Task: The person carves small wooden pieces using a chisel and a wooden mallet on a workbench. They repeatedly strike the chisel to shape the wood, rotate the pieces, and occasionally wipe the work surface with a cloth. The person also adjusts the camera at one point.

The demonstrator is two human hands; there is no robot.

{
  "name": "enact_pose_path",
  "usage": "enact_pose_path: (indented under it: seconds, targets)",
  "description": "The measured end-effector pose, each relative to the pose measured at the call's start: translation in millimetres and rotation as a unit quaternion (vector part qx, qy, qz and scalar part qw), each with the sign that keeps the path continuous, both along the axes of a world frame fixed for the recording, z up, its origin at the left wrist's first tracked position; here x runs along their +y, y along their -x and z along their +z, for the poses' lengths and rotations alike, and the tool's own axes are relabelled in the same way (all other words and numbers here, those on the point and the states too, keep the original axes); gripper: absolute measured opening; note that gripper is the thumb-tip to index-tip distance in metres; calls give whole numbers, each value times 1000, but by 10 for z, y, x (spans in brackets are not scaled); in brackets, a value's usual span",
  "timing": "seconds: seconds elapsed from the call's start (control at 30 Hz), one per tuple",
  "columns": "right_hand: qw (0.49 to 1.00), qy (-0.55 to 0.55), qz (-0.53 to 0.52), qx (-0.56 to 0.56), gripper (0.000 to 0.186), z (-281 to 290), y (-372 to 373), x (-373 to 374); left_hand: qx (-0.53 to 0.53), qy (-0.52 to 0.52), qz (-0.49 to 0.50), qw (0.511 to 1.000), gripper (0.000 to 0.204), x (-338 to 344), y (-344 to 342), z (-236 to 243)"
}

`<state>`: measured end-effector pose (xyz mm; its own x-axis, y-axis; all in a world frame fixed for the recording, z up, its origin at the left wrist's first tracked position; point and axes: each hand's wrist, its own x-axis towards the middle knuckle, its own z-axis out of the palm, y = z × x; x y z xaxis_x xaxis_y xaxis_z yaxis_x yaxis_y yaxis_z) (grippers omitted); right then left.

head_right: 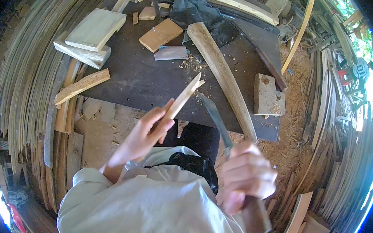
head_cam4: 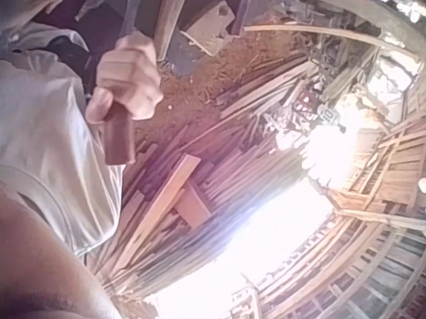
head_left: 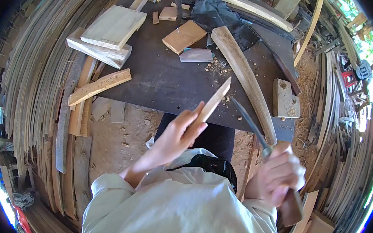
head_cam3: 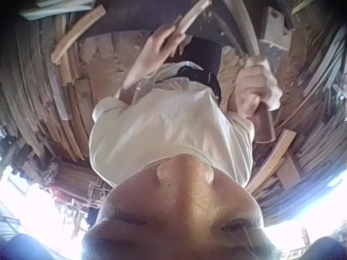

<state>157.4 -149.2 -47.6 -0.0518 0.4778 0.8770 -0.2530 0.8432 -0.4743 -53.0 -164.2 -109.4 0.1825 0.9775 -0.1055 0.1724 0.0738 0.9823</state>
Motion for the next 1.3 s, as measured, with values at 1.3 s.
enact_pose_path:
  seconds: [1.3]
  targets:
    - [976,197,-71,-61,20,168,26,626,-602,169,-60,778,86,294,411,446]
